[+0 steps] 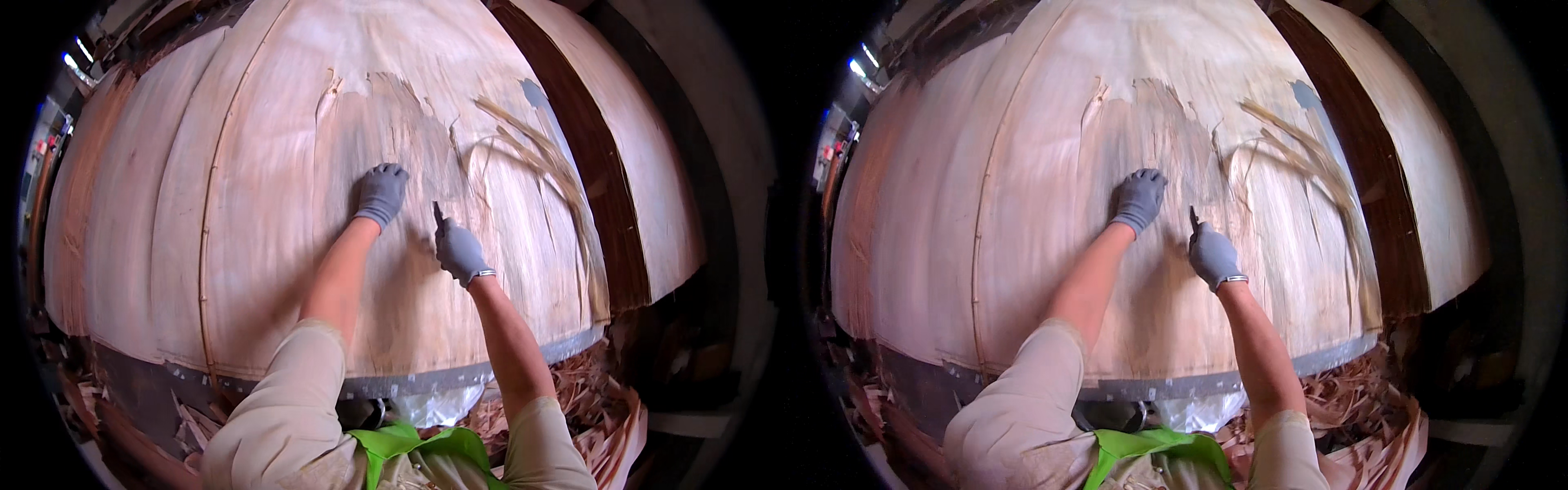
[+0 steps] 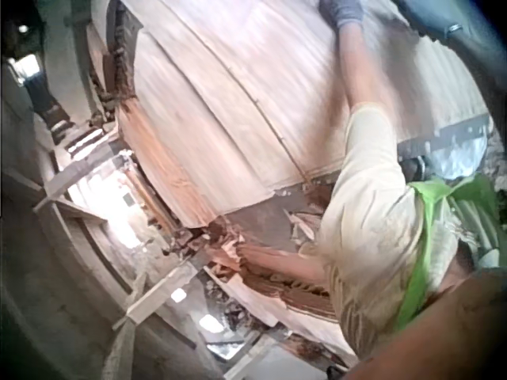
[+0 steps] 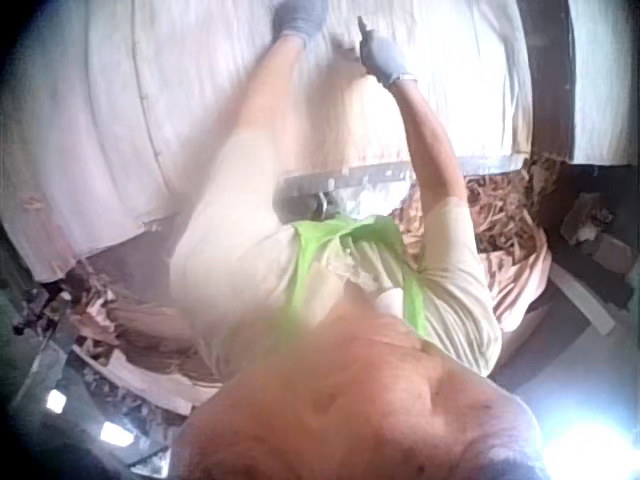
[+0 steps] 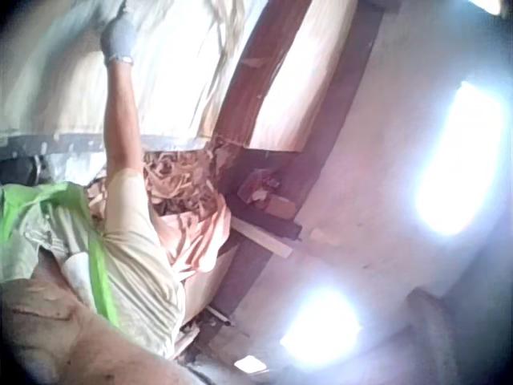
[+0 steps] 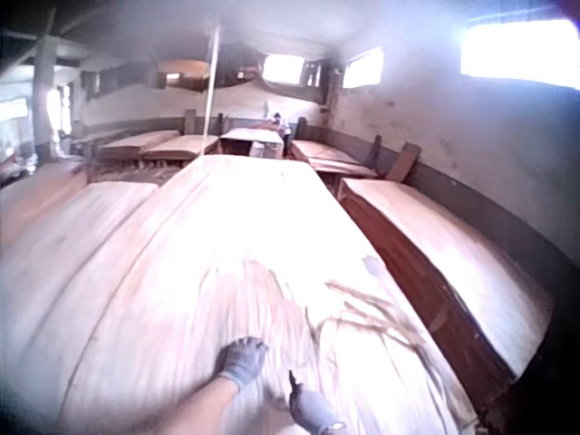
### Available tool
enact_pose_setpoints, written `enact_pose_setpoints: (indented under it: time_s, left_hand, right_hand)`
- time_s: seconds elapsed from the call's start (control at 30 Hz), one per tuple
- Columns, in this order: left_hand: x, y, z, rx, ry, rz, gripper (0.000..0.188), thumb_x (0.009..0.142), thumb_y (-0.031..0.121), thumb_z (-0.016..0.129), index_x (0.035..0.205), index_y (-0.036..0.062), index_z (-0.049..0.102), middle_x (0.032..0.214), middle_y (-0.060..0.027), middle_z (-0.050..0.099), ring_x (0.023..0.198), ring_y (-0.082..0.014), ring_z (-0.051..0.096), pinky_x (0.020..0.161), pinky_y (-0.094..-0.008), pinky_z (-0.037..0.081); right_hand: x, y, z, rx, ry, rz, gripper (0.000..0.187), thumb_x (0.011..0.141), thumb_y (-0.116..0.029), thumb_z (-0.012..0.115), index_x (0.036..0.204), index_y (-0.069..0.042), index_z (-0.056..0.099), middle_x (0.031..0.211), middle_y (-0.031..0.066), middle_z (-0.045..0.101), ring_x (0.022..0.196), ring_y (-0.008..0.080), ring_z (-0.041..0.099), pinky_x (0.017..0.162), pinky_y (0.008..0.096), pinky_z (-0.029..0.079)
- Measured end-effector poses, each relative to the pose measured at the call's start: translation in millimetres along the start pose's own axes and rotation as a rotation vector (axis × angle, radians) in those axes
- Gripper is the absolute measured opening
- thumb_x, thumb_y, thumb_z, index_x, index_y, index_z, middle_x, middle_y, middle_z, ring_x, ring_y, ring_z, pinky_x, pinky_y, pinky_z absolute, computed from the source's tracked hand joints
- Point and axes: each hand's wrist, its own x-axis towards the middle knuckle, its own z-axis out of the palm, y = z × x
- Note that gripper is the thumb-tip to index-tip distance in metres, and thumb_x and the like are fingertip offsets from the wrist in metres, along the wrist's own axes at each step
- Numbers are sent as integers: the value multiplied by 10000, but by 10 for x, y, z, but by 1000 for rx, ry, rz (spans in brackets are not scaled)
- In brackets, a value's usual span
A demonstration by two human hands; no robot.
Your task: The person repairs wood veneer sheets by cutting out damaged sections with a utility knife and applying tape to the seams of replacement pieces. They select pieces of wood from a pile, fit them into the cut-out areas, and secure them using a handheld tape dispenser and white tape.
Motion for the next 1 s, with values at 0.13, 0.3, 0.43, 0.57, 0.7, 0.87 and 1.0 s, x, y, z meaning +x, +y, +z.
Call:
enact_pose_setpoints:
  time_s: [0.13, 0.3, 0.43, 0.57, 0.7, 0.87, 1.0]
  left_hand:
    - [12, -51, 57, 59, 162, 50, 521, 844, 282, 529, 1312, 82, 420, 1399, -122, 376, 1270, -282, 374, 1047, -431, 291]
    - [111, -57, 70, 122, -35, 201, 692, 832, 315, 541, 1414, 59, 270, 1411, -132, 375, 1303, -226, 351, 1086, -403, 235]
    - [82, -33, 43, 138, -58, 216, 611, 870, 358, 476, 1398, 91, 325, 1387, -92, 427, 1279, -202, 395, 1091, -393, 225]
    - [13, -57, 20, 183, -111, 243, 527, 898, 360, 433, 1392, 187, 369, 1440, -61, 369, 1319, -199, 344, 1103, -409, 198]
    - [23, -35, -5, 239, -133, 248, 514, 908, 372, 395, 1395, 206, 368, 1450, -49, 354, 1324, -190, 335, 1099, -402, 203]
    - [-115, 243, 5, 257, 12, 306, 564, 910, 373, 421, 1410, 131, 327, 1450, -69, 347, 1330, -216, 319, 1097, -423, 200]
    - [-366, 661, 166, 113, -93, 351, 624, 904, 385, 446, 1435, 116, 260, 1449, -75, 346, 1329, -229, 321, 1109, -423, 187]
  right_hand:
    - [559, -184, 64, -213, -14, -67, 303, 893, -266, 428, 975, 2, 544, 872, 274, 629, 821, 442, 610, 722, 514, 471]
    - [1065, -327, 48, -310, -80, -87, 322, 878, -255, 443, 961, 7, 612, 914, 264, 634, 869, 426, 618, 751, 488, 483]
    - [1032, -287, -24, -345, -126, -84, 342, 879, -259, 435, 919, -2, 657, 904, 253, 639, 860, 413, 624, 754, 462, 491]
    - [656, -190, -95, -397, -169, -18, 406, 913, -335, 403, 918, 2, 630, 868, 271, 636, 835, 418, 628, 738, 480, 486]
    - [255, 148, -122, -427, -171, 14, 416, 923, -368, 390, 913, 0, 583, 835, 275, 636, 818, 423, 630, 733, 495, 481]
    - [78, 190, -211, -380, -140, -15, 555, 901, -488, 404, 848, 13, 637, 812, 291, 610, 788, 440, 616, 687, 491, 480]
    - [111, 176, -249, -468, -173, -66, 334, 891, -286, 440, 897, -10, 628, 871, 240, 640, 824, 411, 622, 715, 470, 486]
